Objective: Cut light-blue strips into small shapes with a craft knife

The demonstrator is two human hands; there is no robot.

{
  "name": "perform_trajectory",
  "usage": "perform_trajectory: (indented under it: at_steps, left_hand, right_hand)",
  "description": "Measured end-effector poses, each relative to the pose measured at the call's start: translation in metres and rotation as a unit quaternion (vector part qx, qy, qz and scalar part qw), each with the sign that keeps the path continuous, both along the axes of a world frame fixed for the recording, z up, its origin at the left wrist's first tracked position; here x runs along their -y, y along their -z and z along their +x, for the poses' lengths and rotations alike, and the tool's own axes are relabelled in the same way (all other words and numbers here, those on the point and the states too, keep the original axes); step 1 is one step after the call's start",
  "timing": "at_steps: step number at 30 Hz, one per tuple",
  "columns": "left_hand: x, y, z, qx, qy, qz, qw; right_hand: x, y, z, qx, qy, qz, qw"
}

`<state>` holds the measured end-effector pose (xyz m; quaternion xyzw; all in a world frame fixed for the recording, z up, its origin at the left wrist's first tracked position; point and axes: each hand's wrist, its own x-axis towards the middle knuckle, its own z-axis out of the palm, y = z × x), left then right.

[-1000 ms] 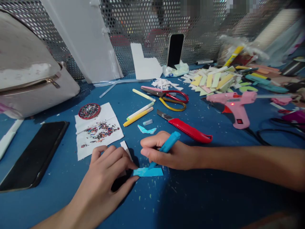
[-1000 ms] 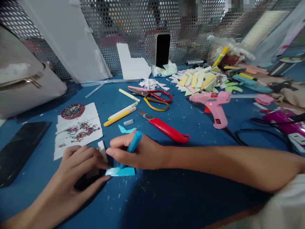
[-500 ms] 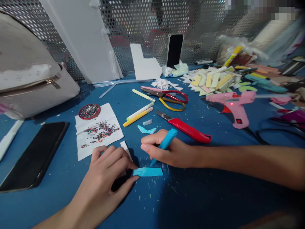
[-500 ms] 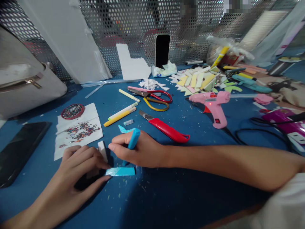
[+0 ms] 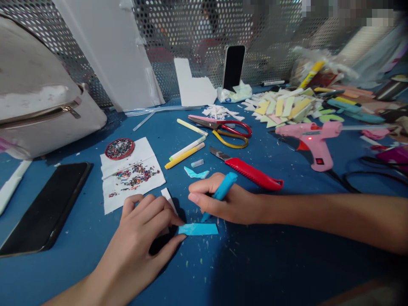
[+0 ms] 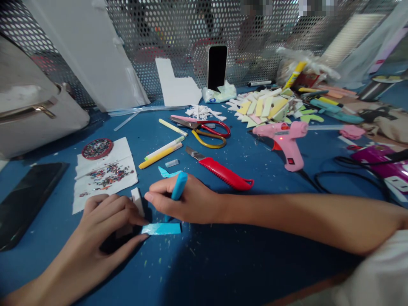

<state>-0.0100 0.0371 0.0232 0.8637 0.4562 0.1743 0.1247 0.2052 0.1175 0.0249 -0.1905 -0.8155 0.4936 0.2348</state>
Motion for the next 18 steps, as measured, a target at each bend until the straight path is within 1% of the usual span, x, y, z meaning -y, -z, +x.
perform_trajectory:
  at_steps: [3, 5, 7, 8, 11, 15, 18]
  left_hand:
    - [-0.0011, 0.0008, 0.0005, 0.001, 0.000, 0.002, 1.000]
    - [-0.0015, 0.0012, 0.0006, 0.002, 0.001, 0.003, 1.000]
    - [-0.0014, 0.0013, 0.0004, 0.002, 0.002, 0.004, 1.000]
    - [-0.0012, 0.0012, 0.0002, 0.001, 0.002, 0.004, 1.000]
    - [-0.0003, 0.0005, 0.0000, -0.003, 0.001, 0.004, 1.000]
    - [-0.0003, -0.0004, 0.0007, -0.006, 0.000, 0.003, 1.000]
    - [-0.0007, -0.0004, 0.0008, -0.009, 0.000, 0.005, 1.000]
  right_hand:
    - [-0.0001, 0.0005, -0.0003, -0.009, -0.043, 0.001, 0.999]
    - [-0.0003, 0.0002, -0.0006, -0.001, -0.026, 0.012, 1.000]
    - [-0.0004, -0.0007, -0.0007, 0.008, 0.010, 0.002, 1.000]
    - [-0.0003, -0.0012, -0.0007, 0.010, 0.017, -0.008, 1.000]
    - [0.0002, -0.0021, -0.0007, 0.018, 0.009, -0.010, 1.000]
    - [0.0007, -0.0019, -0.0011, 0.009, 0.020, -0.010, 1.000]
    - [0.0004, -0.0012, -0.0014, 0.022, 0.009, -0.014, 1.000]
